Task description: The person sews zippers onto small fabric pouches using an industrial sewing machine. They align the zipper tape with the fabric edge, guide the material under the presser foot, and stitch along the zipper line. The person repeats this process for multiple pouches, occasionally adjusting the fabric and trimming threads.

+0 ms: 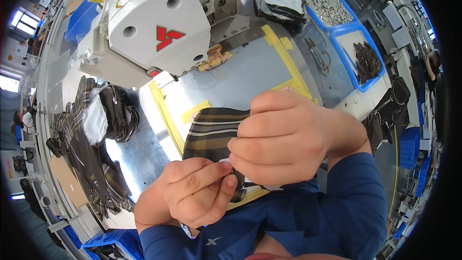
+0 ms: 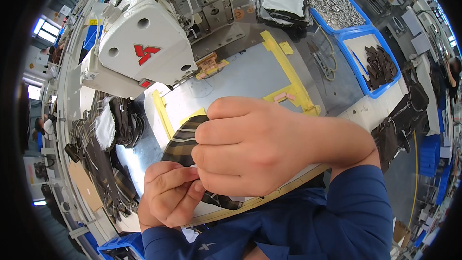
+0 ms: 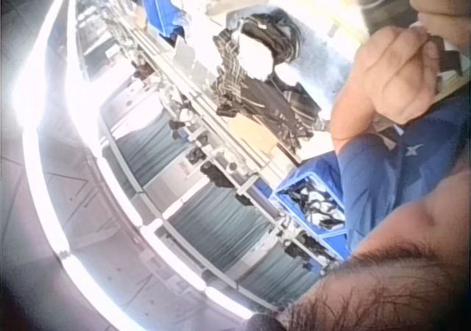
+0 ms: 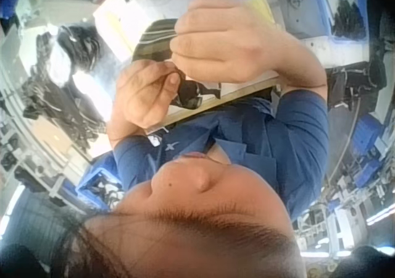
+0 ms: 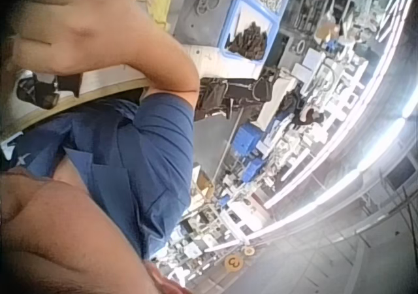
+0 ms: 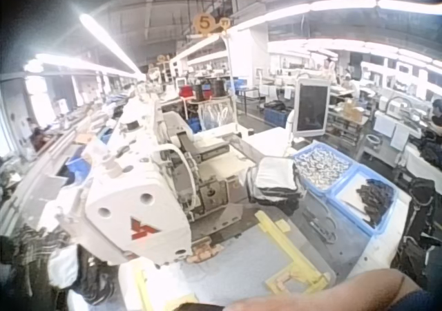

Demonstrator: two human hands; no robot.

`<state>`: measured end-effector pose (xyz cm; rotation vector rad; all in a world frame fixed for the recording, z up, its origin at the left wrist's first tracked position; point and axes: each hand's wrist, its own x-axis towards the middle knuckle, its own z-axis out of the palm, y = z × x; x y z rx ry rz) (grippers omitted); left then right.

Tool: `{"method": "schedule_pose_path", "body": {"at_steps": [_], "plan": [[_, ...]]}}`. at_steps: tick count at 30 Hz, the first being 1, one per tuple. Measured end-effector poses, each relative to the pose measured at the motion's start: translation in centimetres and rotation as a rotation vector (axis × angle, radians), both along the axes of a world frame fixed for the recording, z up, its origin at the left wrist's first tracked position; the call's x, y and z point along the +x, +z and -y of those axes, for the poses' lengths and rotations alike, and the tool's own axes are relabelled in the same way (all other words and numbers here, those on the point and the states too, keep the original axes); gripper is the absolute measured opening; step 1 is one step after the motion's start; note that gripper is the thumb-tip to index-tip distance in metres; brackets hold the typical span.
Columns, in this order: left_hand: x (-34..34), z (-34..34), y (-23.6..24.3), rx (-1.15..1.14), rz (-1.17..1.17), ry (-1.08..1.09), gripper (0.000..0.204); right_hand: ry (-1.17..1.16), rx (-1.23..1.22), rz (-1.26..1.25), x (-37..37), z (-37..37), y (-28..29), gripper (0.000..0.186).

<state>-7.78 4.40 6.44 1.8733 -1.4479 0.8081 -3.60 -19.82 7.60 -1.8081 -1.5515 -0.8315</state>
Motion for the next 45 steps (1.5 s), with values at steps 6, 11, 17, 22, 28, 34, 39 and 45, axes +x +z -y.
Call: {"method": "schedule_pose_path", "body": {"at_steps": [6, 11, 17, 22, 28, 34, 39, 45], "plan": [[-0.3, -0.5, 1.4, 0.066, -0.115, 0.071, 0.02, 0.078, -0.02, -0.274, 0.4, 0.4, 0.6, 0.015], [-0.6, -0.8, 1.8, 0.077, -0.167, 0.145, 0.024, 0.092, -0.091, -0.382, 0.3, 1.0, 1.8, 0.022], [0.0, -1.2, 2.0, 0.084, -0.139, 0.116, 0.022, 0.011, 0.039, -0.188, -0.1, -0.3, -0.3, 0.02], [0.4, -3.0, 4.7, -0.08, -0.49, 0.105, 0.044, 0.059, 0.047, -0.156, -0.5, -0.1, 0.3, 0.017], [0.3, -3.2, 4.2, -0.146, -0.712, 0.051, 0.033, 0.085, 0.037, -0.163, -0.6, -0.1, 0.7, 0.014], [0.3, -2.3, 4.3, -0.097, -0.532, 0.147, 0.027, 0.102, 0.033, -0.195, -0.8, -0.1, 0.9, 0.013], [0.1, -1.9, 4.1, -0.033, -0.381, 0.215, 0.023, 0.103, 0.03, -0.198, -0.9, -0.1, 0.9, 0.012], [-0.4, -1.5, 3.1, -0.006, -0.179, 0.289, 0.015, 0.103, 0.037, -0.2, -0.9, -0.2, 0.9, 0.012]]}}
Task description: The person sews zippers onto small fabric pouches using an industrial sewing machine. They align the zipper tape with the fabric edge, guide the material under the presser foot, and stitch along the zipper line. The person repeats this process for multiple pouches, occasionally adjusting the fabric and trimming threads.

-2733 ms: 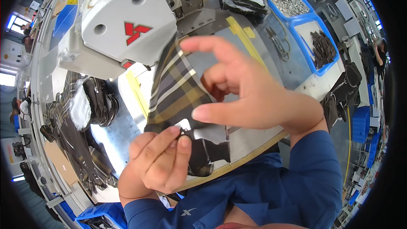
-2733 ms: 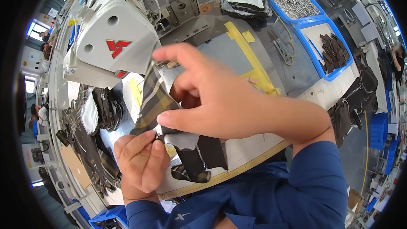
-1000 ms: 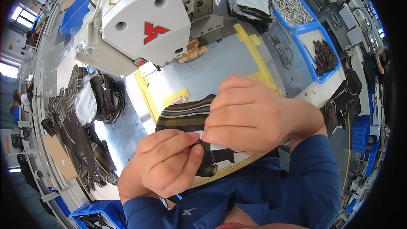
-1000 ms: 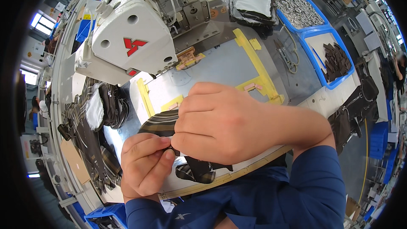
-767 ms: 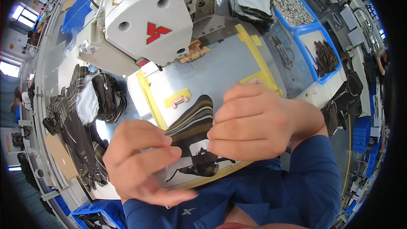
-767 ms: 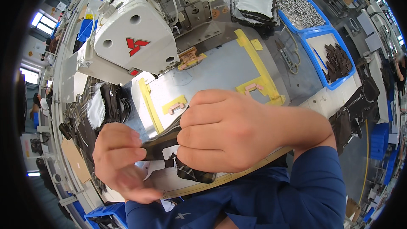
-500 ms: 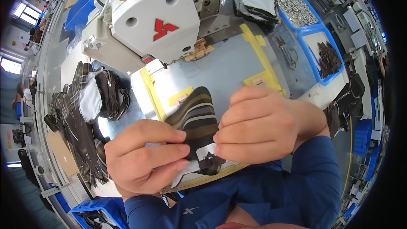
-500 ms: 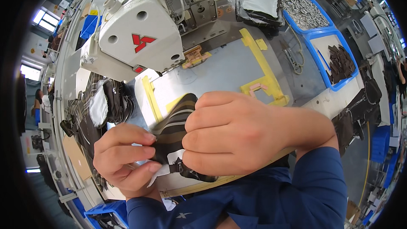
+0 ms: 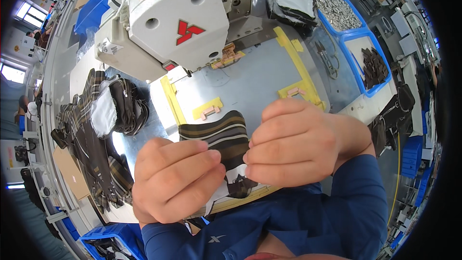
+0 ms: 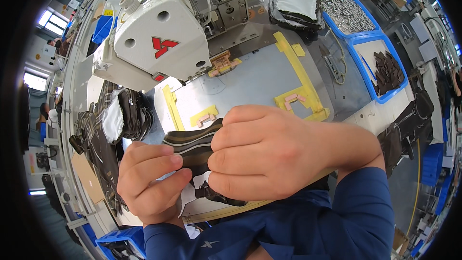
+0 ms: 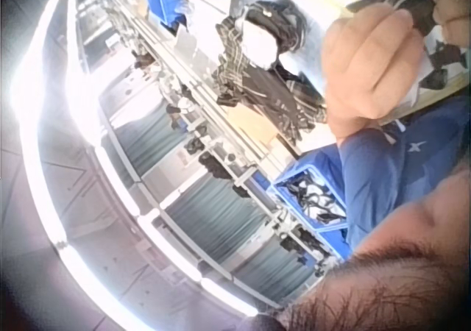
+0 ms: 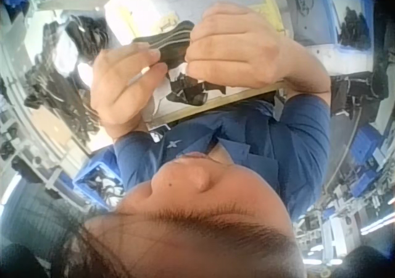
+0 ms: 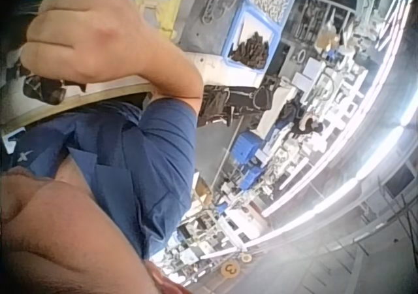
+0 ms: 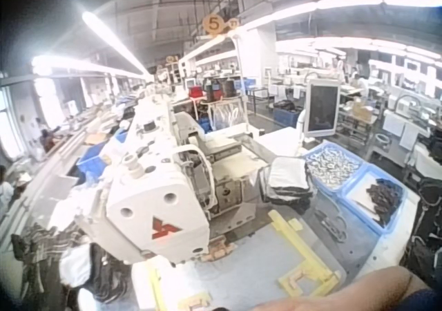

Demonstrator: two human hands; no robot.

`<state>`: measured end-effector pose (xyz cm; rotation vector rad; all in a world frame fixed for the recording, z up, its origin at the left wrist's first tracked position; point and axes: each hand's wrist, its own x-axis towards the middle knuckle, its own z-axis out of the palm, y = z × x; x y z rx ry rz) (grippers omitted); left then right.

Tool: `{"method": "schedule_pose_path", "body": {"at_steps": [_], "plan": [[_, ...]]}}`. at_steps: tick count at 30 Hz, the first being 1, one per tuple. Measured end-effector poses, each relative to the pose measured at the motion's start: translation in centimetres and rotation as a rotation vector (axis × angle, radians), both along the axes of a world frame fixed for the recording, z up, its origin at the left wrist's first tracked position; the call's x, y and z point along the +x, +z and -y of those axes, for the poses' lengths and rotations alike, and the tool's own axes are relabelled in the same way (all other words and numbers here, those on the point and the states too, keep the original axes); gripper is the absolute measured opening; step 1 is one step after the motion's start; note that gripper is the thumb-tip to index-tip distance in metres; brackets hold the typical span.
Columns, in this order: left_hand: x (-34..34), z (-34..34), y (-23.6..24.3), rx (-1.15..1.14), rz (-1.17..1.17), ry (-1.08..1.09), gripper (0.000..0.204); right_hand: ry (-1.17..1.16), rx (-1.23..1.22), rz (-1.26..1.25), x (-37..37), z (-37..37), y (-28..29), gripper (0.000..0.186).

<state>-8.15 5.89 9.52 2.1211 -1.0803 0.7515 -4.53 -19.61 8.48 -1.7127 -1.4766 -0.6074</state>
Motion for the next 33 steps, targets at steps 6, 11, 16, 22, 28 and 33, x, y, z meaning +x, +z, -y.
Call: {"method": "schedule_pose_path", "body": {"at_steps": [6, 11, 16, 22, 28, 33], "plan": [[-0.3, 1.0, 0.3, 0.045, -0.034, -0.003, 0.012, -0.008, 0.01, 0.009, 0.0, -0.1, -0.1, 0.012], [-0.1, 1.1, 0.4, 0.039, -0.069, -0.014, 0.013, 0.005, 0.003, -0.005, 0.1, 0.0, 0.1, 0.012], [0.0, 1.1, 0.4, 0.016, -0.078, -0.047, 0.013, 0.0, 0.008, 0.001, 0.2, 0.2, 0.0, 0.012], [0.5, 0.4, -0.6, 0.004, 0.014, -0.152, 0.02, 0.009, 0.025, -0.009, 0.2, 0.0, -0.2, 0.012], [0.6, 0.2, -0.8, -0.086, -0.106, -0.271, 0.023, -0.003, 0.058, 0.009, 0.0, -0.2, -0.5, 0.013], [1.0, 0.3, -1.2, -0.129, -0.105, -0.311, 0.018, -0.003, 0.049, 0.011, -0.1, -0.1, -0.2, 0.014]]}}
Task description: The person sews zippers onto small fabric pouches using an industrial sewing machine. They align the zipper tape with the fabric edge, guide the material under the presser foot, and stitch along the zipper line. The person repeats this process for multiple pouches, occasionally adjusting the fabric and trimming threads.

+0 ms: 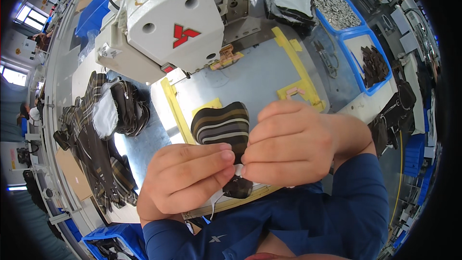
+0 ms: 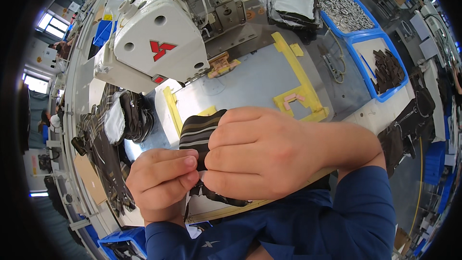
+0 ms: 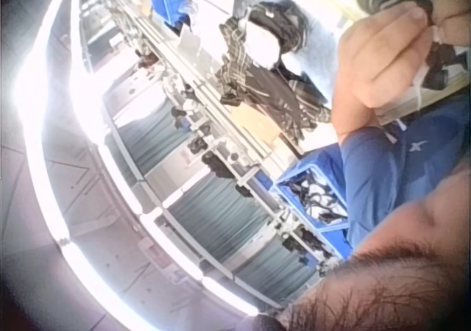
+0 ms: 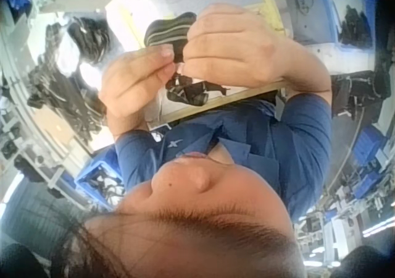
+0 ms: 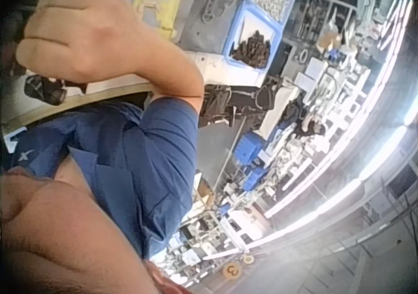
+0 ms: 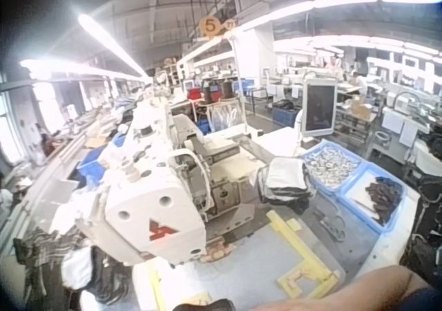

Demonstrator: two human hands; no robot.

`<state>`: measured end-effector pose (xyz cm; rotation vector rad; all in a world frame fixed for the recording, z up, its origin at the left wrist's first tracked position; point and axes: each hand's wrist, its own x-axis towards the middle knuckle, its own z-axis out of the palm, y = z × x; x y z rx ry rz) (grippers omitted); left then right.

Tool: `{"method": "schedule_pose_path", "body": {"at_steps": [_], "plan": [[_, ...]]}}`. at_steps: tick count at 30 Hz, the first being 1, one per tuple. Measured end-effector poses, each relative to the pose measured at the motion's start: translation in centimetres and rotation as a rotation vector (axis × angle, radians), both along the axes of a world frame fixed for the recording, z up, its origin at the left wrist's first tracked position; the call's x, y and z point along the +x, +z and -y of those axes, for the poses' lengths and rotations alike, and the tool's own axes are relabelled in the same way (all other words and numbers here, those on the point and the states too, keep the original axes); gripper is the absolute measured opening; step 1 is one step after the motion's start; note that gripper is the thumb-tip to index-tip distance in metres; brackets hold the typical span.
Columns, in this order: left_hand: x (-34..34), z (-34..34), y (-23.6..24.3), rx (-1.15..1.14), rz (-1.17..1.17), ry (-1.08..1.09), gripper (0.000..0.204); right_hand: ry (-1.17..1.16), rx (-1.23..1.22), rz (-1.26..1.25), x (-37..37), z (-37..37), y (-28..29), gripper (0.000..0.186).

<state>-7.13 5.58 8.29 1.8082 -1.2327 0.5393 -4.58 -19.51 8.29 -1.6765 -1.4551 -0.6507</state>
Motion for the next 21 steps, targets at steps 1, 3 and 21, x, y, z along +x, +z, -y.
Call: {"method": "schedule_pose_path", "body": {"at_steps": [1, 3, 21], "plan": [[0.3, 0.1, -0.4, -0.024, -0.008, -0.021, 0.017, -0.001, 0.001, 0.004, 0.0, 0.0, 0.0, 0.014], [0.5, -0.1, -0.7, -0.051, -0.083, -0.068, 0.017, -0.006, 0.005, 0.009, 0.0, 0.2, 0.1, 0.014], [0.6, 0.4, -3.2, -0.105, -0.128, 0.013, 0.023, -0.06, 0.041, 0.009, 0.4, -0.2, -1.0, 0.016]]}}
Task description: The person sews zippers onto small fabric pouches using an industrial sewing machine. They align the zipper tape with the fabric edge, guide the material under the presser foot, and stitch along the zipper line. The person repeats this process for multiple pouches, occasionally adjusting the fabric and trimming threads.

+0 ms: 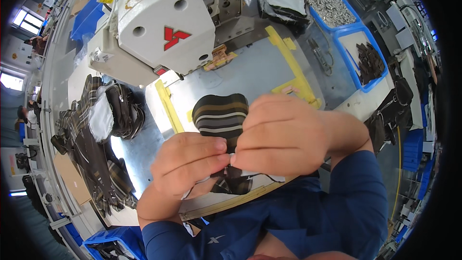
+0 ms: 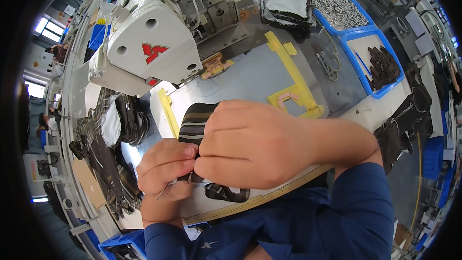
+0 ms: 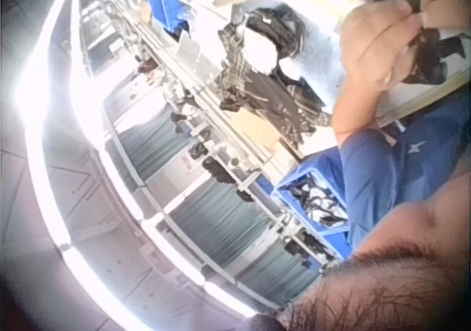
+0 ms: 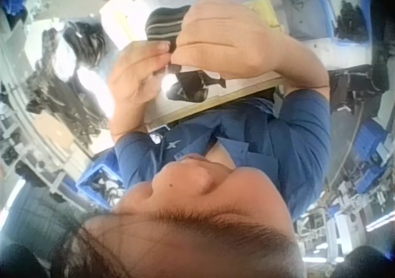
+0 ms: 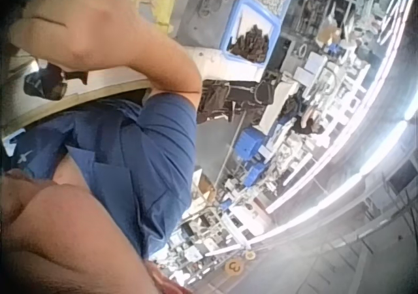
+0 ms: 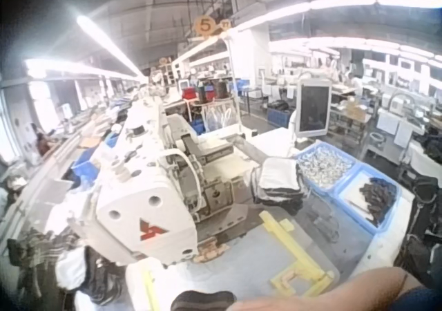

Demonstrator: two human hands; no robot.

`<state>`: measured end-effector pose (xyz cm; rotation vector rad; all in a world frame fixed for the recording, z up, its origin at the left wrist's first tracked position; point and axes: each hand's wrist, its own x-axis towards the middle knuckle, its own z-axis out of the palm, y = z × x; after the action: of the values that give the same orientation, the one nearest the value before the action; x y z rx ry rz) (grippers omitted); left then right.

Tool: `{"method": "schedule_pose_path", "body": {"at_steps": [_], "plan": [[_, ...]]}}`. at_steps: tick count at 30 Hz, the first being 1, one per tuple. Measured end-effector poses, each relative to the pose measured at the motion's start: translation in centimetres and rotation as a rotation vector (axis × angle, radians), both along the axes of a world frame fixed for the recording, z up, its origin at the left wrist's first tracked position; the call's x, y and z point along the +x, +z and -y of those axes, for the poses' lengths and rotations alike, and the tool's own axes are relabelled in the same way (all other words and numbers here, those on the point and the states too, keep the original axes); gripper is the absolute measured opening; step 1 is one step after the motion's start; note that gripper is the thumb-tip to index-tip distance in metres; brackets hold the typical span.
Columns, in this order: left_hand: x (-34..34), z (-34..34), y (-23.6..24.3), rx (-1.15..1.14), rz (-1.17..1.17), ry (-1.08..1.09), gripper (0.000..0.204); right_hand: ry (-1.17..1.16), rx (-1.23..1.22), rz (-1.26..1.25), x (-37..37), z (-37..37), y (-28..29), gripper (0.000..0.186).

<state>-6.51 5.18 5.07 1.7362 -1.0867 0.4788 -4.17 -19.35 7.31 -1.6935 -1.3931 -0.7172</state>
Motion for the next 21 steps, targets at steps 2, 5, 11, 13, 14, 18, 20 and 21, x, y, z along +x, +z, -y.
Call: {"method": "schedule_pose_path", "body": {"at_steps": [2, 5, 11, 13, 14, 18, 20, 21], "plan": [[0.3, 0.1, 0.3, 0.008, -0.065, 0.016, 0.023, 0.008, -0.043, -0.078, 0.2, 0.1, -0.3, 0.018], [0.9, -0.1, -0.5, 0.008, -0.16, 0.045, 0.022, 0.031, -0.08, -0.277, 1.0, 0.2, -0.4, 0.019], [1.5, 1.1, -2.0, -0.217, -0.882, 0.215, 0.015, -0.155, -0.171, -0.99, 1.8, -0.1, -1.8, 0.018], [2.8, 2.4, -3.6, -0.296, -1.088, 0.237, 0.03, -0.276, -0.167, -1.174, 3.8, -0.1, -3.5, 0.021], [3.3, 3.1, -4.1, -0.339, -1.149, 0.237, 0.036, -0.337, -0.165, -1.268, 4.9, 0.0, -4.6, 0.022], [5.0, 3.3, -5.6, 0.266, -1.235, 0.396, 0.069, -0.586, -0.48, -1.124, 9.1, 1.1, -7.6, 0.026], [4.6, 3.4, -6.4, 0.281, -1.056, 0.435, 0.078, -0.634, -0.562, -1.094, 10.1, 1.4, -8.9, 0.028], [4.3, 3.5, -6.8, 0.288, -0.966, 0.452, 0.082, -0.63, -0.535, -1.047, 10.4, 1.4, -9.3, 0.028]]}}
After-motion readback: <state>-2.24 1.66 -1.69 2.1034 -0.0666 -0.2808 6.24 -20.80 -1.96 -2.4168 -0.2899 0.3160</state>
